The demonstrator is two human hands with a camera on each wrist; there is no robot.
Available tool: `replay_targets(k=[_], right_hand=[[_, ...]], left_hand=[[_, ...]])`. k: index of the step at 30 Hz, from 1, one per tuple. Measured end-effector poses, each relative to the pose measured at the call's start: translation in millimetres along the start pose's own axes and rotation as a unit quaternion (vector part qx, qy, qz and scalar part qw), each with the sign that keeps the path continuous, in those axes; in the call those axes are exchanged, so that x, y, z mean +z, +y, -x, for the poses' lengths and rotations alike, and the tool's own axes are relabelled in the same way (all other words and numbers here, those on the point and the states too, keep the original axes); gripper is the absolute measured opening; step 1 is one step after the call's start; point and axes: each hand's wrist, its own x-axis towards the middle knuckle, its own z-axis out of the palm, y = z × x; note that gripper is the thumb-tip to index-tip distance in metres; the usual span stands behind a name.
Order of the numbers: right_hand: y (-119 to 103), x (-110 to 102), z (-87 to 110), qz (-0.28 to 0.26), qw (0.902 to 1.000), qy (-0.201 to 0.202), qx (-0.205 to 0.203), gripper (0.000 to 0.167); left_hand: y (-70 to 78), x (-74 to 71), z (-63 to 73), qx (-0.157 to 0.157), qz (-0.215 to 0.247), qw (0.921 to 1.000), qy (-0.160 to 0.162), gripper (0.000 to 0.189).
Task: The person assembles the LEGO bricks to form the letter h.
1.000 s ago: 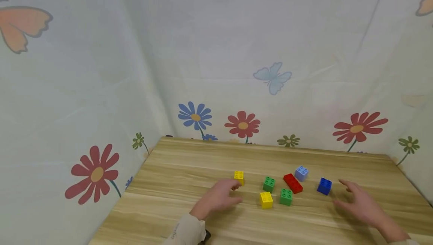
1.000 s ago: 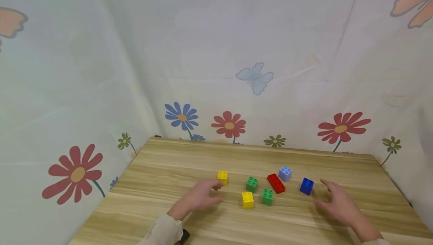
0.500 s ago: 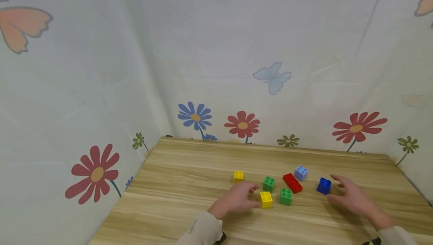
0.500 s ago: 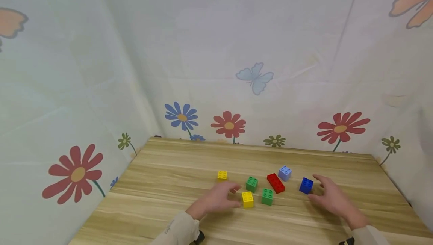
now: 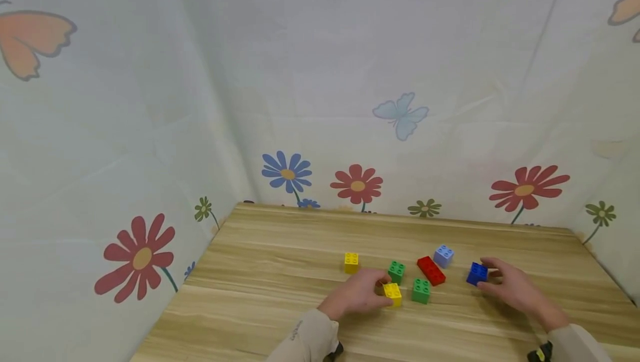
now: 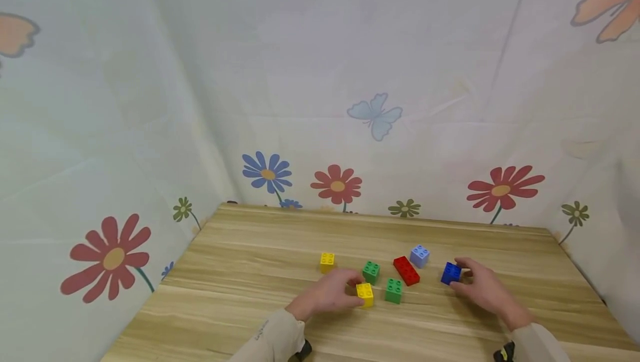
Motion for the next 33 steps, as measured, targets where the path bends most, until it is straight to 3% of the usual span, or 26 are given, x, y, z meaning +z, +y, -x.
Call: replay_targets(k=[12, 23, 33], right_hand=[[-0.5, 3.1, -5.2, 0.002, 1.0, -0.001, 0.001, 0.056], [-5.6, 4.1, -5.8, 0.013, 0.9996, 0.002, -0.024, 0.042], [-4.4, 4.3, 3.3, 0.011, 0.9997, -0.002, -0.024, 0.042]], left_hand=[[-0.1, 3.5, -3.4, 0.002, -0.013, 0.9999, -0.008, 0.033], [-0.8, 0.9, 0.3, 0.005, -0.018, 0.9997, -0.013, 0.03], [-1.5, -0.8, 5.2, 0.02, -0.026, 0.9991, -0.026, 0.031]])
